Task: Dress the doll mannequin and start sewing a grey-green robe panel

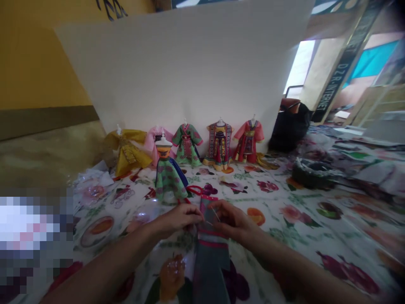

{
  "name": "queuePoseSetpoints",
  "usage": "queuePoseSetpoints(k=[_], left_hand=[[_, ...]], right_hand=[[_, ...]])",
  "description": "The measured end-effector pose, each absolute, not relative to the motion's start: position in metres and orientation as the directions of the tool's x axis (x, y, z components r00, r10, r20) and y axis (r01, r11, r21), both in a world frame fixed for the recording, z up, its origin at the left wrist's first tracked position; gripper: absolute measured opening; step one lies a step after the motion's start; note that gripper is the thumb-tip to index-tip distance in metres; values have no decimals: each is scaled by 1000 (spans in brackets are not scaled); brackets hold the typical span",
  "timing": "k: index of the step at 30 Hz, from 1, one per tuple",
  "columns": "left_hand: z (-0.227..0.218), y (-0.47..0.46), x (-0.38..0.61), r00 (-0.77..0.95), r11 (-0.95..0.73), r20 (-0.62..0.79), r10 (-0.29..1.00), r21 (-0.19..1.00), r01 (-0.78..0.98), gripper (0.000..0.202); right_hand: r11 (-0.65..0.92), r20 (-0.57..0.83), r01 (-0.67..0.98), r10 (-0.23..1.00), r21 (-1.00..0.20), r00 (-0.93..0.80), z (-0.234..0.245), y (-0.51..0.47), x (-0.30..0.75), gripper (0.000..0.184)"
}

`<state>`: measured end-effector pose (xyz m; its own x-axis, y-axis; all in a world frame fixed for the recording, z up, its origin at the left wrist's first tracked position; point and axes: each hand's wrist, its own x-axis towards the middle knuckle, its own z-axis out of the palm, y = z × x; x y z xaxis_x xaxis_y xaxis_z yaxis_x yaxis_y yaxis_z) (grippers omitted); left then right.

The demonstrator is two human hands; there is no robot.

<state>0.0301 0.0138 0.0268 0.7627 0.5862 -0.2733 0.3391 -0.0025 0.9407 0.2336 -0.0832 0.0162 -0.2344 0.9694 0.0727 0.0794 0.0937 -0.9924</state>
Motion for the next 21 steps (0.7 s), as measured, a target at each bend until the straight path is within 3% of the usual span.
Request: queuePoseSetpoints(k=[21], left_hand=[[33,17,30,802,35,-340,491,928,372,20]], right_hand=[[16,-7,87,967,-996,-254,43,-92,234,35]])
